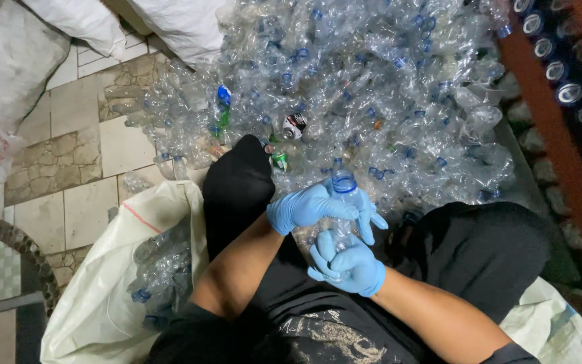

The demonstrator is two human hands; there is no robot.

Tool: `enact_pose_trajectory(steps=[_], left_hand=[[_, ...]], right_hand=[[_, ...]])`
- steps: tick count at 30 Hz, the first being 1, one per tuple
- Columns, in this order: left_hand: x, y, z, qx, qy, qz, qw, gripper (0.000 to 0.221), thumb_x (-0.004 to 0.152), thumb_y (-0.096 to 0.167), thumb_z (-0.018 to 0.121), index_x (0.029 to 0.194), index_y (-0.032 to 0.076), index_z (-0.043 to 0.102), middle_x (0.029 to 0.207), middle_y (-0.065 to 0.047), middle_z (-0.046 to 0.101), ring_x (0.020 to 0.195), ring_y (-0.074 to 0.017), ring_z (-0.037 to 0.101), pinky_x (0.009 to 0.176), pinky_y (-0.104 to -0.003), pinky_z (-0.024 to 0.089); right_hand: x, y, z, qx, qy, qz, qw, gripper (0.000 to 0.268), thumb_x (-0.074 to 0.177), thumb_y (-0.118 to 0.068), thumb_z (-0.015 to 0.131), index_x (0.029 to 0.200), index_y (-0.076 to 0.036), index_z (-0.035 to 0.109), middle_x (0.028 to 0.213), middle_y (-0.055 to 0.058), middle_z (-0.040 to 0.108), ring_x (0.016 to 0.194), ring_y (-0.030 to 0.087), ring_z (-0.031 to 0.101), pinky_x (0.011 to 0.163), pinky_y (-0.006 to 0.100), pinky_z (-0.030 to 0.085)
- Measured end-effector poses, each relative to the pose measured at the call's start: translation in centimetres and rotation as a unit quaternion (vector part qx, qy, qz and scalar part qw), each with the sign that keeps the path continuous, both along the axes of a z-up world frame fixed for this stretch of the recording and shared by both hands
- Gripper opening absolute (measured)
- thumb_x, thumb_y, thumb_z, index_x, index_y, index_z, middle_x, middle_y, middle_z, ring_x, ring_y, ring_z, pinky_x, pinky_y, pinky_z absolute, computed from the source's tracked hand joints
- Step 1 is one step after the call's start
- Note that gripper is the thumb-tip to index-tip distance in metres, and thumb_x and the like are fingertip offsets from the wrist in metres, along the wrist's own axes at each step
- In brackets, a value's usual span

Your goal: Sorting and bagging empty plastic bottles from a pile on the floor into a large sack

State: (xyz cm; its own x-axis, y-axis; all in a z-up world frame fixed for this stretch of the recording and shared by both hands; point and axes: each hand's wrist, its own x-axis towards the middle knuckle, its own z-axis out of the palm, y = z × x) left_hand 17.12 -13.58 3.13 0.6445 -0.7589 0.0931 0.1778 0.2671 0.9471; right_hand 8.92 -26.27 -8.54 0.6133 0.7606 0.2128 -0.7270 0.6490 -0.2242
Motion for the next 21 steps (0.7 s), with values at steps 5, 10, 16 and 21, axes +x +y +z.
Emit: enact_pose_trajectory(steps=[5, 10, 16, 21], left_hand=[[0.1, -2.2, -2.6, -0.187, 0.115, -0.193, 0.956, 0.035, 0.099, 0.036, 0.067, 0.109, 0.003, 0.068, 0.118, -0.029, 0.069, 0.135, -0.0470, 0.054, 0.123, -0.061, 0.037], [-0.6, -3.4, -2.2, -0.211, 0.171, -0.155, 0.950, 0.036, 0.092, 0.032, 0.070, 0.104, -0.002, 0.067, 0.134, -0.032, 0.055, 0.121, -0.0470, 0.064, 0.116, -0.060, 0.045], [-0.3, -3.2, -3.1, -0.202, 0.118, -0.054, 0.971, 0.028, 0.095, 0.031, 0.065, 0.098, 0.003, 0.062, 0.099, -0.019, 0.065, 0.112, -0.0393, 0.068, 0.112, -0.053, 0.045], [-2.3, -1.1, -0.5, -0.142, 0.069, 0.096, 0.983, 0.022, 0.094, 0.031, 0.062, 0.087, 0.010, 0.060, 0.075, -0.008, 0.069, 0.092, -0.0282, 0.069, 0.109, -0.048, 0.045]], right_hand=[[-0.4, -1.2, 6.0, 0.073, 0.010, 0.071, 0.995, 0.023, 0.071, -0.008, 0.076, 0.071, -0.005, 0.053, 0.057, 0.013, 0.050, 0.046, 0.022, 0.029, 0.053, 0.037, 0.024], [0.0, -1.4, 6.1, 0.112, -0.017, 0.062, 0.992, 0.026, 0.077, -0.009, 0.076, 0.071, -0.006, 0.051, 0.058, 0.011, 0.049, 0.043, 0.021, 0.027, 0.050, 0.036, 0.023], [0.3, -0.7, 6.1, 0.171, -0.052, 0.069, 0.981, 0.031, 0.085, -0.010, 0.076, 0.071, -0.006, 0.048, 0.060, 0.009, 0.047, 0.041, 0.019, 0.023, 0.046, 0.034, 0.022], [2.6, -2.5, 5.8, -0.131, -0.078, 0.107, 0.983, 0.025, 0.069, -0.007, 0.075, 0.072, -0.003, 0.050, 0.054, 0.008, 0.040, 0.047, 0.014, 0.029, 0.048, 0.027, 0.024]])
